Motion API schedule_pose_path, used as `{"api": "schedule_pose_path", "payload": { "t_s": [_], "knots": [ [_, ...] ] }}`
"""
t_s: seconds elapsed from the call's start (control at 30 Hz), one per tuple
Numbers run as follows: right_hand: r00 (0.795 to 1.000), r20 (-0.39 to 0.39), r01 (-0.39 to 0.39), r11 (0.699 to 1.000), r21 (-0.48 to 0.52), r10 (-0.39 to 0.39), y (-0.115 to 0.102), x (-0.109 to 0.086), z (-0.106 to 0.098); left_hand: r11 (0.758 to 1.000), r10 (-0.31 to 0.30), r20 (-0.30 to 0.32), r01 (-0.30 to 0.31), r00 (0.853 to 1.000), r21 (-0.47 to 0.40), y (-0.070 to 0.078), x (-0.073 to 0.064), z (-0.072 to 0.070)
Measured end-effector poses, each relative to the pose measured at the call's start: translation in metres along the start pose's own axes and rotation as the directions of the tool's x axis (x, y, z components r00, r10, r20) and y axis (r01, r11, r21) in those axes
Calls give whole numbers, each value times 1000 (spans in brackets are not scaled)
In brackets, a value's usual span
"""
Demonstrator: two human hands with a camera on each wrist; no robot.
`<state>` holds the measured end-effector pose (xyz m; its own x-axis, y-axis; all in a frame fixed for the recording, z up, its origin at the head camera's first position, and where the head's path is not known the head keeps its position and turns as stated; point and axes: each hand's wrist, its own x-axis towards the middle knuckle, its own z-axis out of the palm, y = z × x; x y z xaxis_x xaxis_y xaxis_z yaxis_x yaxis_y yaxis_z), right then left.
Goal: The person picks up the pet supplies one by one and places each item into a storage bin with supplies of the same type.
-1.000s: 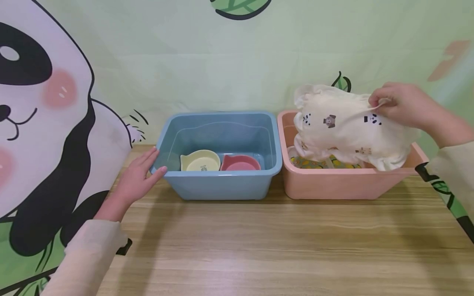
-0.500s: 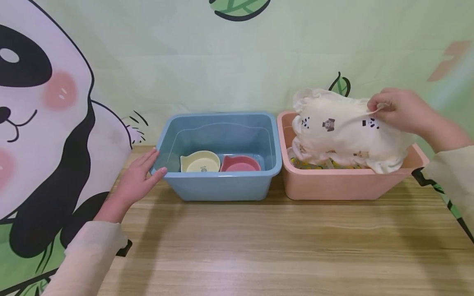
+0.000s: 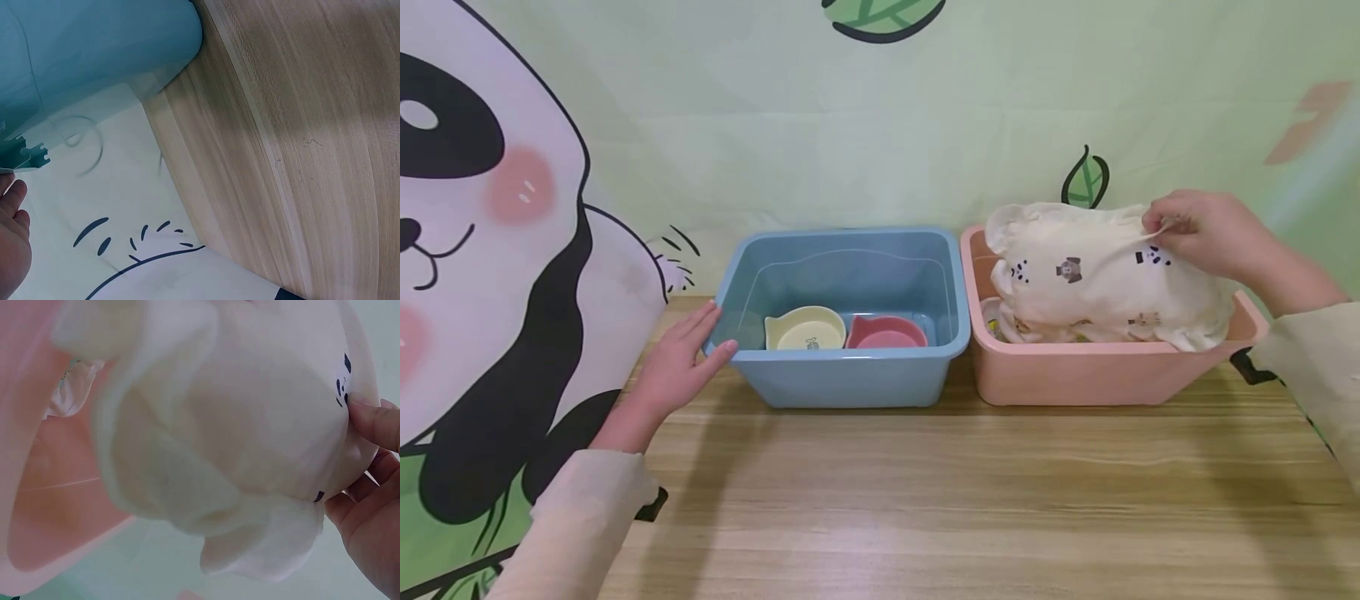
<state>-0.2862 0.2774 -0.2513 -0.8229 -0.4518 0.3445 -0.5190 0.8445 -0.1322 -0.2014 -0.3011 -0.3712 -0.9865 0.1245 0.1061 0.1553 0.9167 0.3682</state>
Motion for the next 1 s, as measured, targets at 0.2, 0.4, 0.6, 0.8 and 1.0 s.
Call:
{"api": "schedule_pose_path", "payload": {
  "t_s": [0.2, 0.4, 0.6, 0.8, 1.0],
  "knots": [
    [1000, 9, -1, 1000, 6, 1, 0, 2, 2, 1000, -5, 3, 5, 1000, -1, 0, 0, -1],
    [999, 48, -17, 1000, 8, 16, -1, 6, 2, 1000, 1, 8, -1, 1000, -9, 1, -2, -2],
    [998, 65, -25, 999, 21, 24, -1, 10, 2, 1000, 4, 4, -4, 1000, -9, 1, -2, -2],
    [995, 87, -49, 998, 35, 46, 1, 13, 4, 1000, 4, 6, -4, 1000, -7, 1, -2, -1],
    [991, 106, -80, 996, 33, 76, 4, 19, 6, 1000, -4, 3, 4, 1000, -11, 0, -1, -1]
  ]
}}
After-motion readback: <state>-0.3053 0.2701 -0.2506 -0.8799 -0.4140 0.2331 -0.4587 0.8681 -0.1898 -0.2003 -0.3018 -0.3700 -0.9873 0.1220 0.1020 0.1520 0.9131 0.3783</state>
